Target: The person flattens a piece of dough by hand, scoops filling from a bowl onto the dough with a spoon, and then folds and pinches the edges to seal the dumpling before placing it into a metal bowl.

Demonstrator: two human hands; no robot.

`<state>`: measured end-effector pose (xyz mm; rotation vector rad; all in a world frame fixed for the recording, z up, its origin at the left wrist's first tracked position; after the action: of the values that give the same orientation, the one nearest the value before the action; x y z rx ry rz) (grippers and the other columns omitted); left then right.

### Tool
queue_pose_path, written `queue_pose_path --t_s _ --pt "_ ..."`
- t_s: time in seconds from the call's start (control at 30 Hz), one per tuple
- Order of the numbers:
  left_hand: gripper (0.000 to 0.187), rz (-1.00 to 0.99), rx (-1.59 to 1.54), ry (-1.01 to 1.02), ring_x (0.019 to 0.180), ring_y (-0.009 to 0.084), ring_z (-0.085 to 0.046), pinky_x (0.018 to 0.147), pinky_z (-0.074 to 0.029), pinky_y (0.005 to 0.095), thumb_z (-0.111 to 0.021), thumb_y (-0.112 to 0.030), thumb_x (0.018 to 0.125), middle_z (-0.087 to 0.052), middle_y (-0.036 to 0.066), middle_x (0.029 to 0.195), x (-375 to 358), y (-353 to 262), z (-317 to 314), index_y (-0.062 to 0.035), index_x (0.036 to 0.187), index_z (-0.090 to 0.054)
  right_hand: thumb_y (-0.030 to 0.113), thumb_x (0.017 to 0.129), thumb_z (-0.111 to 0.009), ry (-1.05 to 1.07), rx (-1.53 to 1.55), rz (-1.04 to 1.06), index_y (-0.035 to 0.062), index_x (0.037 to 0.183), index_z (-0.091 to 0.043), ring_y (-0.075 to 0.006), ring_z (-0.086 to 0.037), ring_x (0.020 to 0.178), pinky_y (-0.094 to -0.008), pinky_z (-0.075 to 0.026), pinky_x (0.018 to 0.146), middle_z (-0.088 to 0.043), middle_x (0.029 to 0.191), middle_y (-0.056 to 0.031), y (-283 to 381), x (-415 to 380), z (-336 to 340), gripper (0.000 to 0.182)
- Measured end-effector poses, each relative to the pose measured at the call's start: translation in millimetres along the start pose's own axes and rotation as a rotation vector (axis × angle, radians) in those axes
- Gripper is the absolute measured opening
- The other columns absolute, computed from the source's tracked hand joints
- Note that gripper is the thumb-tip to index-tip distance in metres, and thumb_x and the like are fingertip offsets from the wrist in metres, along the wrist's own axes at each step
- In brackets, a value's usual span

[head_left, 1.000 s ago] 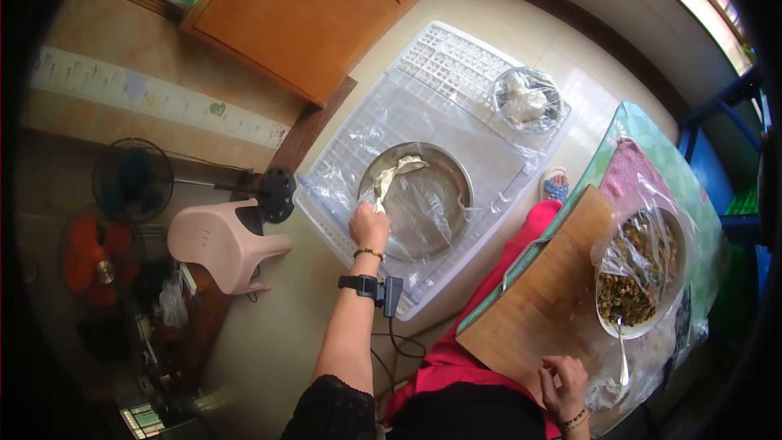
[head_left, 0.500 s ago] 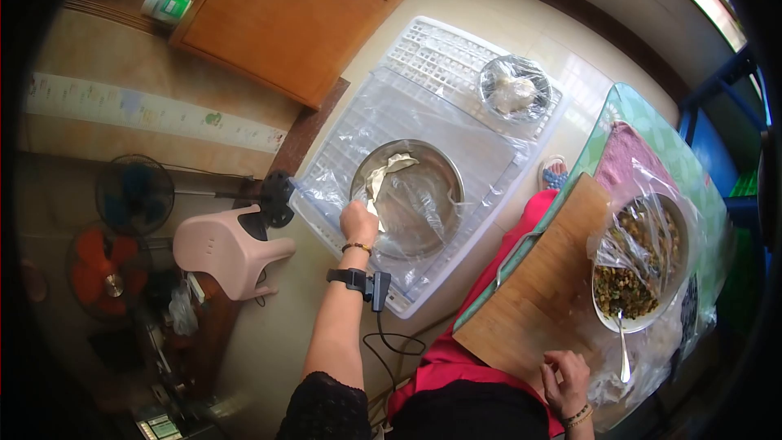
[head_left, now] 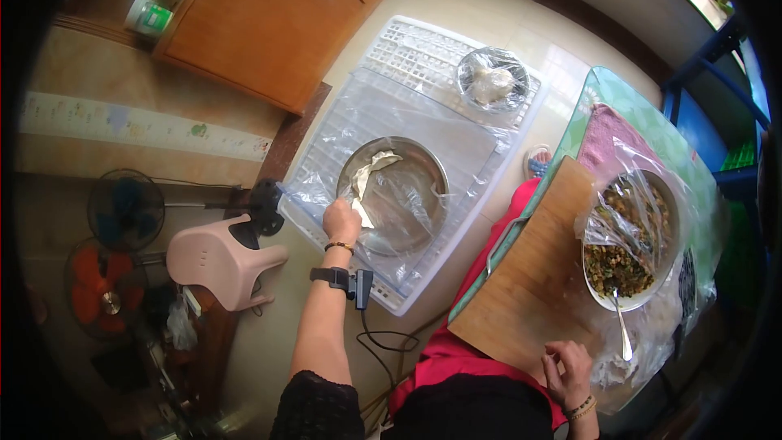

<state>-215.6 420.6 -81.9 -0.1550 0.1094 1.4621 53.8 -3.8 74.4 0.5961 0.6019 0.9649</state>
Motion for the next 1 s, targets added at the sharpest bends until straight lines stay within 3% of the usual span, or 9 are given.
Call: queue_pose_path --t_s 0.13,0.2,0.27,0.33,0.4,0.53,0.67,0.77,1.0 --pt "0.018 0.031 -0.084 -0.07 0.082 0.0392 -0.066 0.075 -0.052 0.048 -0.065 -0.019 0.079 -0.069 0.02 0.084 -17.7 -4.2 41.3 -0.0035 0.088 -0.068 0.007 0.075 -0.071 -0.05 0.02 -0.056 0.0076 0.089 -0.063 -0.0234 -0.059 0.066 -0.036 -0.042 0.064 -0.062 0.076 -0.0058 -5.6 -15.0 2.8 0.016" --pt "0.018 -0.041 -0.303 -0.137 0.08 0.0378 -0.067 0.071 -0.052 0.0448 -0.067 -0.021 0.081 -0.069 0.019 0.082 -31.9 -6.0 55.2 -0.0057 0.091 -0.068 0.009 0.073 -0.075 -0.084 0.006 -0.107 0.0089 0.088 -0.064 -0.0225 -0.06 0.066 -0.0355 -0.043 0.065 -0.062 0.074 -0.0045 -10.2 -24.2 1.5 0.018" --pt "0.013 -0.17 -0.468 -0.135 0.071 0.0257 -0.067 0.063 -0.051 0.0348 -0.066 -0.013 0.084 -0.069 0.013 0.078 -56.8 -23.8 68.3 -0.0042 0.093 -0.067 0.01 0.076 -0.074 -0.033 -0.018 -0.079 0.0086 0.083 -0.062 -0.0235 -0.059 0.066 -0.0365 -0.043 0.064 -0.06 0.071 -0.0054 -12.7 -34.2 4.5 0.014" --pt "0.01 -0.297 -0.729 0.088 0.066 0.0113 -0.06 0.059 -0.046 0.0247 -0.064 -0.006 0.086 -0.065 0.005 0.074 -88.3 -47.9 69.4 -0.0022 0.095 -0.066 0.013 0.078 -0.074 -0.067 -0.041 -0.012 0.0085 0.077 -0.059 -0.0246 -0.059 0.064 -0.0369 -0.043 0.061 -0.059 0.069 -0.0063 -13.7 -44.9 9.4 0.015" --pt "0.009 -0.363 -0.935 0.305 0.065 0.005 -0.053 0.058 -0.044 0.0208 -0.062 -0.004 0.089 -0.061 0.001 0.072 -131.1 -83.8 69.8 -0.0008 0.096 -0.065 0.015 0.08 -0.073 -0.067 0.035 -0.055 0.0082 0.075 -0.058 -0.0263 -0.059 0.062 -0.0379 -0.043 0.058 -0.059 0.069 -0.0076 -19.4 -57.8 13.4 0.017" --pt "0.013 -0.77 -0.85 0.549 0.065 0.0106 -0.058 0.06 -0.048 0.0264 -0.064 -0.006 0.087 -0.064 0.006 0.075 -220.0 -153.5 66.6 -0.0004 0.099 -0.065 0.016 0.083 -0.07 -0.197 0.004 -0.143 0.0067 0.077 -0.059 -0.0295 -0.06 0.062 -0.0393 -0.047 0.058 -0.059 0.069 -0.0098 -31.7 -90.5 31.2 0.016" --pt "0.018 -1.199 -0.656 0.77 0.071 0.0276 -0.065 0.065 -0.052 0.0375 -0.064 -0.017 0.086 -0.066 0.013 0.08 -294.0 -202.2 61.0 -0.003 0.098 -0.065 0.016 0.085 -0.068 -0.351 0.0 -0.302 0.0048 0.079 -0.06 -0.032 -0.061 0.066 -0.04 -0.049 0.06 -0.06 0.071 -0.0117 -52.6 -122.0 50.2 0.015" --pt "0.02 -1.385 -0.531 0.85 0.074 0.0291 -0.065 0.065 -0.051 0.0401 -0.064 -0.022 0.086 -0.065 0.011 0.078 -326.4 -221.7 40.8 -0.0048 0.097 -0.065 0.017 0.089 -0.06 -0.36 -0.129 -0.347 0.0052 0.084 -0.063 -0.0341 -0.064 0.07 -0.0427 -0.051 0.061 -0.064 0.075 -0.0142 -77.8 -126.6 57.9 0.013" --pt "0.021 -1.386 -0.522 0.774 0.075 0.0293 -0.065 0.067 -0.052 0.0403 -0.064 -0.024 0.086 -0.066 0.011 0.081 -348.1 -269.5 27.0 -0.007 0.098 -0.065 0.009 0.086 -0.052 -0.286 -0.29 -0.437 0.0053 0.113 -0.054 -0.0425 -0.065 0.067 -0.0504 -0.051 0.062 -0.063 0.067 -0.023 -139.8 -89.4 61.1 0.027"
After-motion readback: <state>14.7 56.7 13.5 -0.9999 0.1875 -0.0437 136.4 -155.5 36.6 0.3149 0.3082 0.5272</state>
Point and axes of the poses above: each hand's wrist, its own x-axis towards the middle knuckle, its own z-axis out of the back of the hand, y = z × x, the point moved 3 cm from there along x, towards the middle knuckle
